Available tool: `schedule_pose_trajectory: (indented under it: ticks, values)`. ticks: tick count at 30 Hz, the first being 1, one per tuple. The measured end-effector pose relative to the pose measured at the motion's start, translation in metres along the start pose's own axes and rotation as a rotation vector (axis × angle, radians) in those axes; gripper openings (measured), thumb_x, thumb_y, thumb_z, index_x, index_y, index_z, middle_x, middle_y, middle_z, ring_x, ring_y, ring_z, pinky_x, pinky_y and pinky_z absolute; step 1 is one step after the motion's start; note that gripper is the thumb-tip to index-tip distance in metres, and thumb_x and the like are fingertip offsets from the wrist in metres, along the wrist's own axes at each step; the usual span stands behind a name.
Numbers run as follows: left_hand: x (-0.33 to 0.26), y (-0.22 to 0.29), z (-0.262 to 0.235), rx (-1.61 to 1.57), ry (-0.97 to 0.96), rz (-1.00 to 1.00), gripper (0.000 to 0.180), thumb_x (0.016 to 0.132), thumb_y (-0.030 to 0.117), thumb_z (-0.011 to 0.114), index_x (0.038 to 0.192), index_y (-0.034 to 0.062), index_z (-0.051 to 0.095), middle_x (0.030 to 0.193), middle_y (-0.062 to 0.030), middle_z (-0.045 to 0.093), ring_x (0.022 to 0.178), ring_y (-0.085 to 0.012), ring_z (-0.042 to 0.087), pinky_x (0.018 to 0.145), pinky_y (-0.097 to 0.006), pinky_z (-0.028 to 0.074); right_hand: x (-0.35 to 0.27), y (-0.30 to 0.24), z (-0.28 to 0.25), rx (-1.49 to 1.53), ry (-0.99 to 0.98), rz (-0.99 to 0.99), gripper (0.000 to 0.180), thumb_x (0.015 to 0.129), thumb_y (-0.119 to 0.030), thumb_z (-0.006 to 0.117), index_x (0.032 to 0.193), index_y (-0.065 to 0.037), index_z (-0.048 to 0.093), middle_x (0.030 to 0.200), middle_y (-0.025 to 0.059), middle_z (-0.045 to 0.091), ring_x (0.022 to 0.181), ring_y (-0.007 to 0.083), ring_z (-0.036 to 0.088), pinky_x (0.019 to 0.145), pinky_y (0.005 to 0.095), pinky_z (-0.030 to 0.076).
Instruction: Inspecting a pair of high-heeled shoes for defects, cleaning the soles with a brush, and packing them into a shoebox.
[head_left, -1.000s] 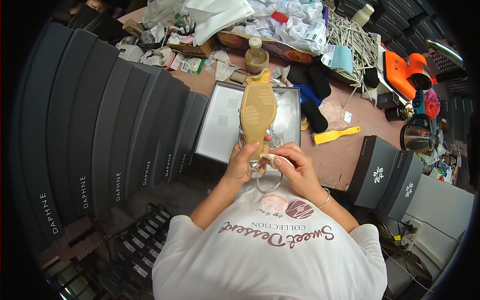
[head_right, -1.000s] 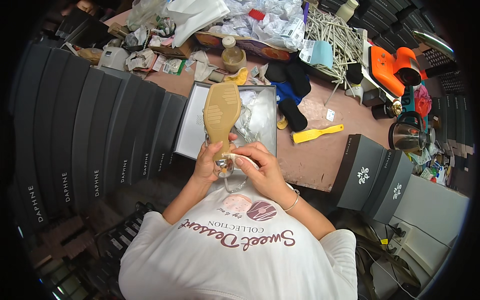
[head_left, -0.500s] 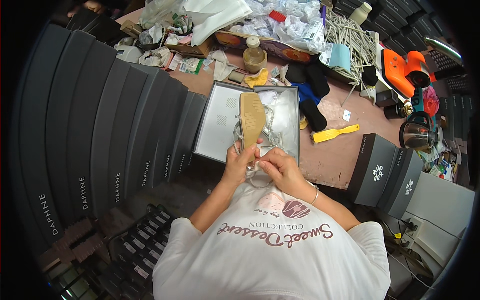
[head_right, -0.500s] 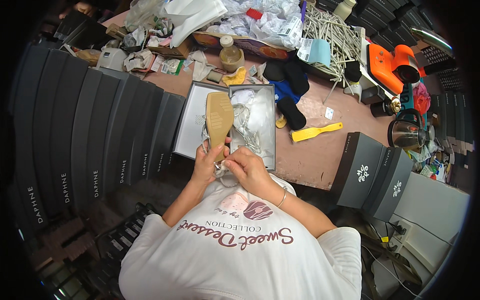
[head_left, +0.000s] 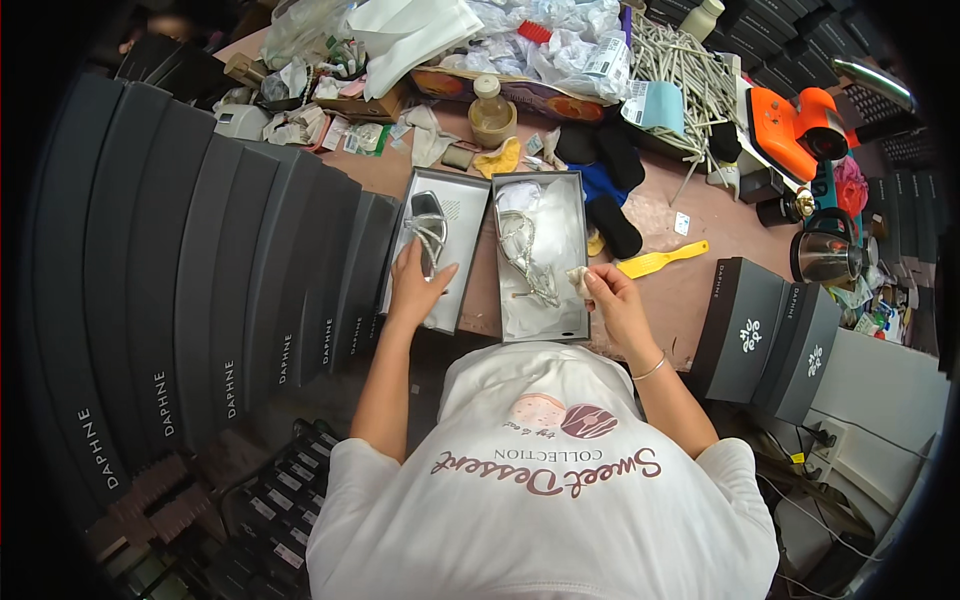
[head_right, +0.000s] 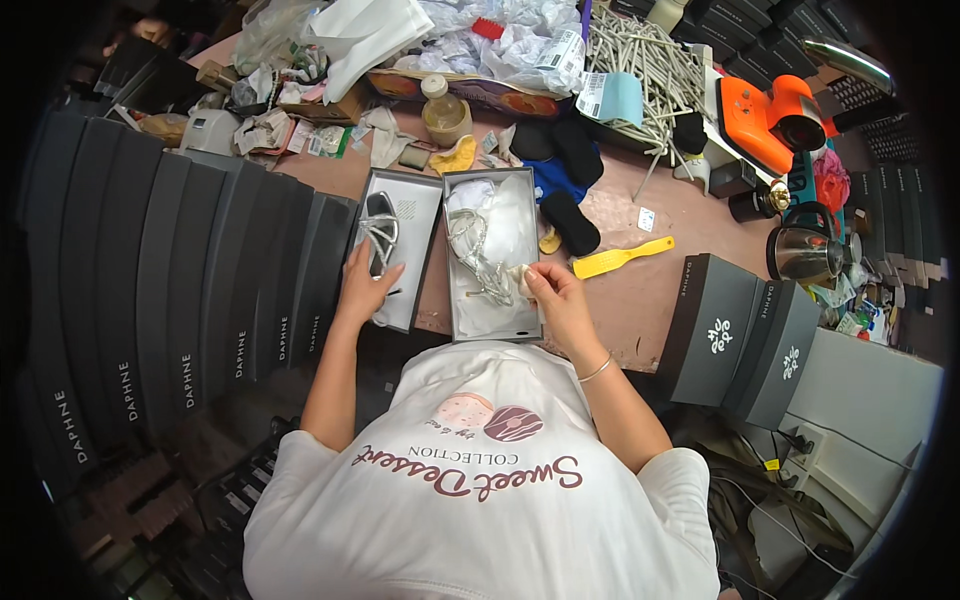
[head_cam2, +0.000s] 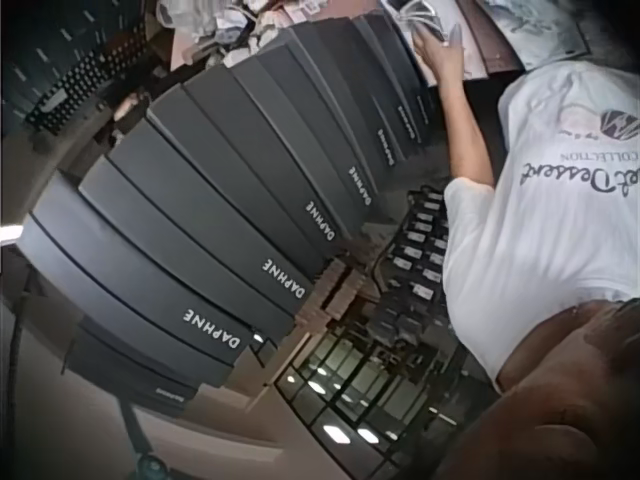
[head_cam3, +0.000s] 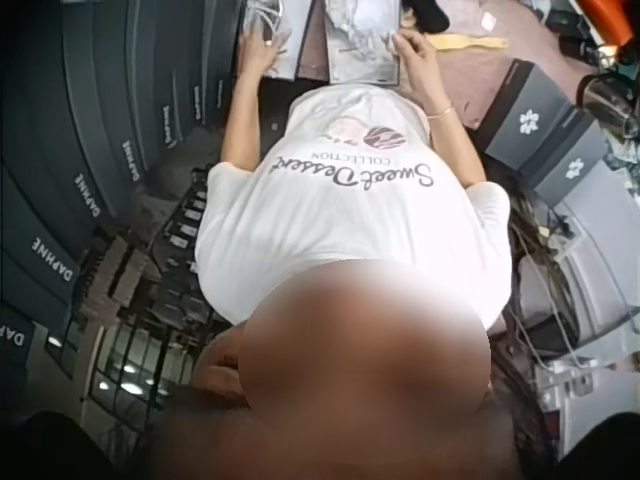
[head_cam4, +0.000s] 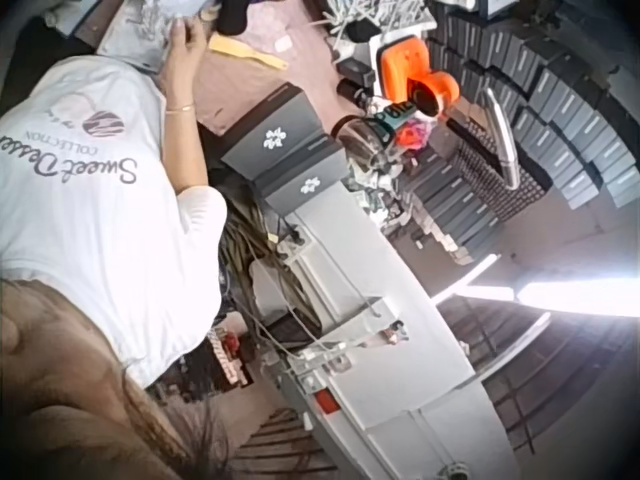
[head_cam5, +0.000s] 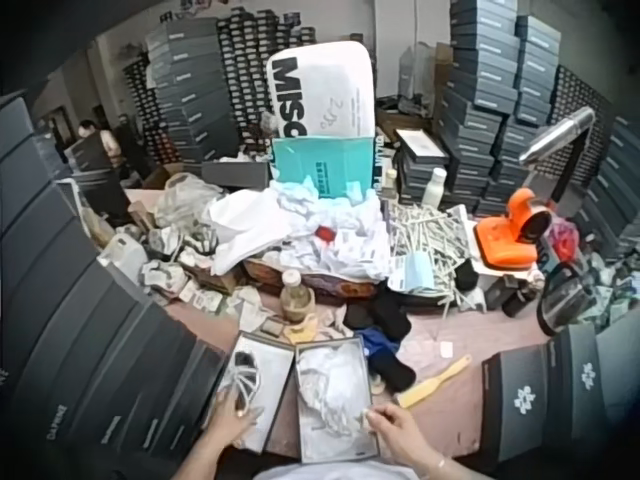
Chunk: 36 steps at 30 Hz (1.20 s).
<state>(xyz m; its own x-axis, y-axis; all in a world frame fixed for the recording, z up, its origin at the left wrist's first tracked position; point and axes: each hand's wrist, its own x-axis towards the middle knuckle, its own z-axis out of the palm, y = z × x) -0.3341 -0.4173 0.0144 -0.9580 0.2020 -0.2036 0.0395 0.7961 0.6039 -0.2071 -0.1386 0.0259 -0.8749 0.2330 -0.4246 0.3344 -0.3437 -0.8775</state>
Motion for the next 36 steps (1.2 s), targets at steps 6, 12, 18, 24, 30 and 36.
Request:
schedule_pose_trajectory:
  ticks: [6,12,18,24,30,36]
  values:
    - [-0.01,0.049,0.07,0.466,-0.263,0.917,0.042,0.078,0.009,0.06,0.119,0.0086,0.058,0.128,-0.011,0.052,0.13,-0.0307,0.039,0.109,-0.06,0.02,-0.003,0.005,0.002,0.049,-0.001,0.068,0.02,0.094,-0.021,0.06,0.098,-0.002,0.062,0.082,0.0,0.061,0.067,0.0056,0.052,0.059,0.0205,0.045]
    - [0.036,0.078,0.1,0.766,-0.558,1.03,0.025,0.077,0.008,0.058,0.101,0.0101,0.064,0.097,-0.0055,0.062,0.117,-0.0277,0.05,0.11,-0.06,0.019,-0.005,-0.024,0.004,0.49,-0.103,0.148,0.018,0.097,-0.021,0.054,0.102,-0.004,0.056,0.086,0.0047,0.06,0.066,0.0102,0.056,0.057,0.0238,0.049]
    - [0.038,0.121,0.008,0.136,-0.41,0.976,0.018,0.079,0.011,0.062,0.096,0.0065,0.063,0.088,-0.0054,0.065,0.093,-0.0202,0.062,0.092,-0.047,0.044,-0.018,-0.057,-0.009,0.622,-0.099,0.051,0.015,0.097,-0.021,0.053,0.098,-0.007,0.051,0.086,0.0059,0.059,0.067,0.0126,0.058,0.058,0.0246,0.051]
    - [0.007,0.127,-0.041,-0.574,-1.104,-0.029,0.036,0.088,0.016,0.06,0.121,0.0044,0.048,0.096,-0.009,0.064,0.069,-0.014,0.063,0.061,-0.027,0.053,-0.027,-0.06,-0.008,0.423,-0.081,-0.031,0.012,0.094,-0.015,0.058,0.094,-0.007,0.05,0.085,0.005,0.058,0.069,0.0113,0.058,0.059,0.0241,0.051]
    - [-0.043,0.096,-0.012,-0.942,-1.284,-0.43,0.053,0.088,0.012,0.056,0.136,0.0072,0.034,0.095,-0.0143,0.06,0.068,-0.0171,0.063,0.058,-0.027,0.054,-0.06,-0.05,0.014,0.133,-0.168,-0.077,0.015,0.092,-0.011,0.061,0.099,-0.005,0.05,0.091,0.0034,0.057,0.083,0.0085,0.055,0.072,0.0224,0.047]
    - [-0.039,0.083,-0.007,-0.884,-1.376,-0.543,0.046,0.089,0.013,0.055,0.131,0.0084,0.037,0.093,-0.0141,0.059,0.067,-0.0172,0.062,0.057,-0.027,0.054,-0.063,-0.069,0.027,-0.452,-0.184,-0.348,0.016,0.088,-0.011,0.065,0.1,0.0,0.064,0.093,0.0043,0.055,0.078,0.0093,0.05,0.067,0.022,0.042]
